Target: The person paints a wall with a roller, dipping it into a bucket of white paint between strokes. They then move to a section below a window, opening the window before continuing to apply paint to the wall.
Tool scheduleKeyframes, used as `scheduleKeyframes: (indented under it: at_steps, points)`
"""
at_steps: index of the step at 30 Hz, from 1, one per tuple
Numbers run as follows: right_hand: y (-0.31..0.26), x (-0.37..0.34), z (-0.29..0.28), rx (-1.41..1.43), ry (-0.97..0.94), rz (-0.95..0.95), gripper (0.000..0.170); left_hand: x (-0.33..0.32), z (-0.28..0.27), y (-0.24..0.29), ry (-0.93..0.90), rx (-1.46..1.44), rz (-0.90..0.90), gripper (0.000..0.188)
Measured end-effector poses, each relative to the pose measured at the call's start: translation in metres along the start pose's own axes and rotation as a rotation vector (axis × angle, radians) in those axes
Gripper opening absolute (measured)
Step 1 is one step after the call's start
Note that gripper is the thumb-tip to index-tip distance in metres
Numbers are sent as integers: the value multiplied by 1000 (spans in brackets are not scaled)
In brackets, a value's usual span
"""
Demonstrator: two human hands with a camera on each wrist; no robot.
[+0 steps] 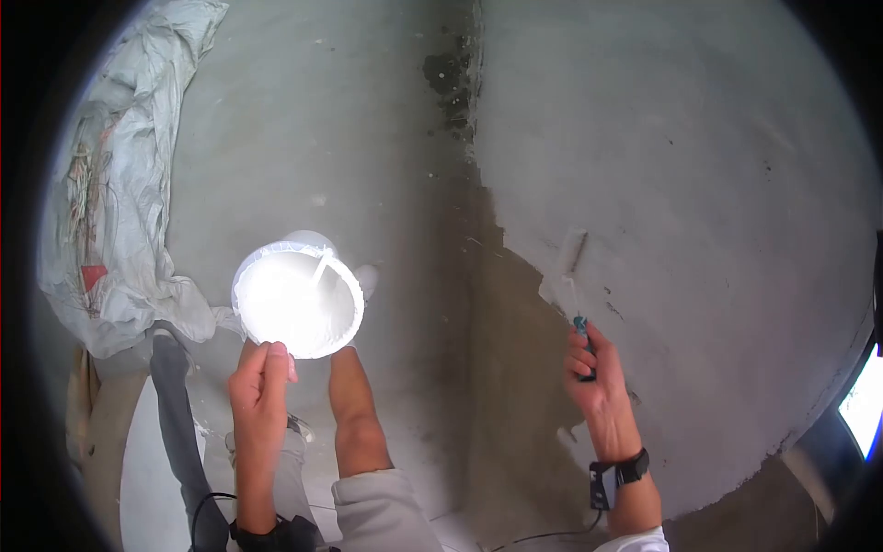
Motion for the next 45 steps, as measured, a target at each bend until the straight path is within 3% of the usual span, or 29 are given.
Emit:
scheduleKeyframes:
  at_steps: [4,9,12,16,21,25,29,33,36,37,40,41,45]
  points:
    - [36,46,30,11,50,-25,17,-5,5,12,9,-19,25,36]
    - [-26,-52,-17,47,43,34,21,-13,-3,24,-2,18,-36,34]
    - [-56,-132,-38,51,187,-20,25,-6,-10,11,17,23,-17,33]
    - [-54,-135,-33,41,220,-40,24,4,-11,-1,83,-4,27,32]
    - [12,37,-5,-155,31,-4,17,6,-10,5,97,-24,8,32]
    - [95,209,50,23,72,76,15,3,-9,14,103,13,-9,33]
    - [153,235,83,-121,216,-85,8,4,-4,21,47,-13,-5,33]
    - [130,173,31,-172,167,-113,13,-1,0,32,25,81,3,34]
    - [76,78,-23,-146,37,-97,18,4,23,28,10,120,95,34]
    - [60,38,-34,-124,58,-101,19,4,27,29,9,132,143,34]
    - [18,-73,-62,6,111,-130,20,-15,35,59,-51,125,-91,33]
    - [10,-108,-76,77,133,-152,21,-14,35,55,-81,111,23,33]
    - [-15,-225,-129,209,196,-275,23,-55,39,89,-189,172,37,33]
Point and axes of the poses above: each hand's wrist, its own x-axis towards the middle knuckle, its own z-axis out of the palm, y = z × x, the point moved 1 cm from there along x, towards the middle knuckle, and after that the axes turned 14 degrees about -z, right-handed, at the moved point
